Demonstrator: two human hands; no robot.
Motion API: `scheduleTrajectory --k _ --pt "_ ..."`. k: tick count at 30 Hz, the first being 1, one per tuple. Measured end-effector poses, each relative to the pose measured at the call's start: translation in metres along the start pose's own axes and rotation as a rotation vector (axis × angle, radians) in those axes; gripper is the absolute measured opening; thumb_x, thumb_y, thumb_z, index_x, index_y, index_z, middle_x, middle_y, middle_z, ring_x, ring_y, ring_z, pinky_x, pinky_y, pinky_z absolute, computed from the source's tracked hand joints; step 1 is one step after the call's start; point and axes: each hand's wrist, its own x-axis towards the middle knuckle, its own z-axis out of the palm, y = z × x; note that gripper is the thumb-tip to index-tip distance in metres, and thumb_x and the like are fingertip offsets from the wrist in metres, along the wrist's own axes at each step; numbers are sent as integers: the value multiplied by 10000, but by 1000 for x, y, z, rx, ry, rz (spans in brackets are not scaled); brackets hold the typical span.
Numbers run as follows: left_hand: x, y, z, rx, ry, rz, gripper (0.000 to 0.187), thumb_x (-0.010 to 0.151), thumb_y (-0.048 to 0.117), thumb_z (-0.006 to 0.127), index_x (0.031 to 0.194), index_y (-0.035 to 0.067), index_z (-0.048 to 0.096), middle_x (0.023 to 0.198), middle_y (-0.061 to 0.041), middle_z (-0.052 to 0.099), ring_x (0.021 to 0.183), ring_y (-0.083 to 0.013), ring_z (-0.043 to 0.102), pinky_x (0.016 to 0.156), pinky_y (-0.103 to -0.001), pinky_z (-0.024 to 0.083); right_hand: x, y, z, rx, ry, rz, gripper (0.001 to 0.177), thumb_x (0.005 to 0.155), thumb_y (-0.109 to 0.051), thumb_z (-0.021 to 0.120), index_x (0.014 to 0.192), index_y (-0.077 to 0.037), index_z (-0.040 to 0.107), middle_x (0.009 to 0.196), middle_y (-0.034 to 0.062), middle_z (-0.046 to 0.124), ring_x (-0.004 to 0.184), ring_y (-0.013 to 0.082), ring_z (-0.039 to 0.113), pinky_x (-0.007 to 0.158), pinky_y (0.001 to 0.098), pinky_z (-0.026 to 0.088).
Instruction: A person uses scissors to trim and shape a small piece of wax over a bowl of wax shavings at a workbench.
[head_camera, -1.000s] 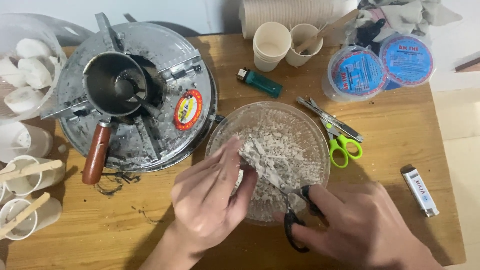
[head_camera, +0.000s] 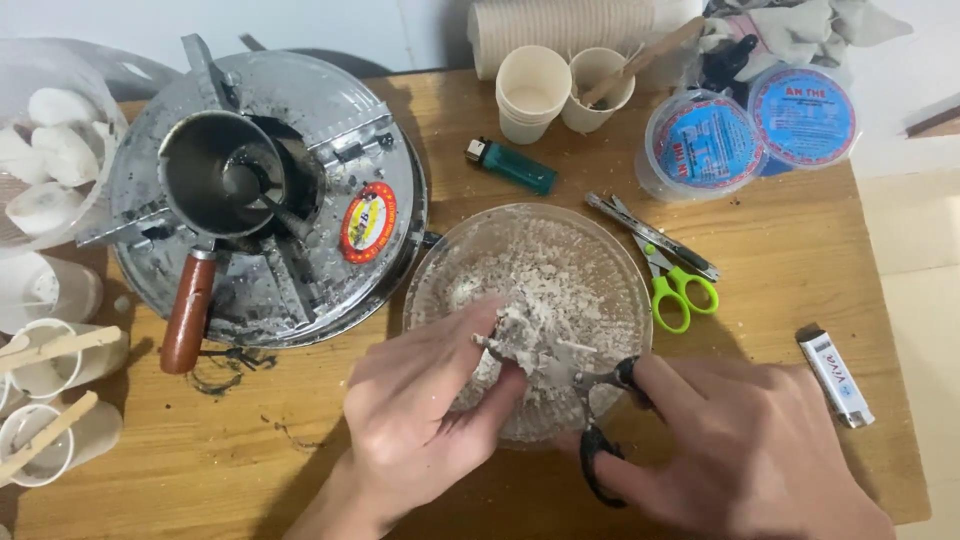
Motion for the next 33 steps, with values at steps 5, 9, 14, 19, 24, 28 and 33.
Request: scheduleTrajectory --k 5,9,14,19,24,28,33 --pt "8 1 -2 59 -1 27 785 915 -121 833 1535 65 389 1025 -153 784 1188 -322 797 1022 -412 732 -10 3 16 -32 -54 10 525 658 -654 815 656 -197 557 493 8 597 434 288 592 391 471 408" --pt "10 1 -4 116 -29 45 702 966 -110 804 1523 20 396 817 -58 723 1159 -380 820 1013 -421 739 -18 4 27 33 -17 -6 534 699 -631 832 646 -192 532 457 63 576 432 290 603 383 481 424" --pt "31 11 -5 239 -85 80 415 930 -67 769 1266 -169 548 1004 -213 778 899 -324 832 914 -422 726 -18 1 29 200 -33 -29 572 779 -555 836 617 -155 461 452 8 549 362 281 469 362 451 359" --pt "33 9 -4 311 -113 164 385 931 -53 782 1218 -201 573 1076 -282 765 938 -392 830 937 -469 712 -27 1 41 234 -34 -9 545 797 -534 828 626 -163 468 425 51 538 372 308 552 345 465 386" --pt "36 10 -3 377 -121 207 304 932 -37 757 1129 -223 619 1055 -330 744 940 -441 811 906 -465 707 -27 -1 41 391 -26 25 517 791 -442 852 610 -157 459 433 -1 554 338 261 445 349 399 374" --pt "22 5 -3 271 -114 115 475 938 -42 817 1306 -145 534 1119 -284 764 1025 -417 824 944 -449 724 -29 5 38 400 -130 68 507 798 -488 847 610 -181 491 445 -7 597 359 286 521 388 414 414" --pt "34 14 -8 61 -141 -107 363 837 -5 850 1141 -76 666 823 -118 761 642 -179 720 611 -300 614 -14 13 3 318 -53 11 516 738 -527 872 603 -207 491 468 -46 508 404 159 495 410 346 391"
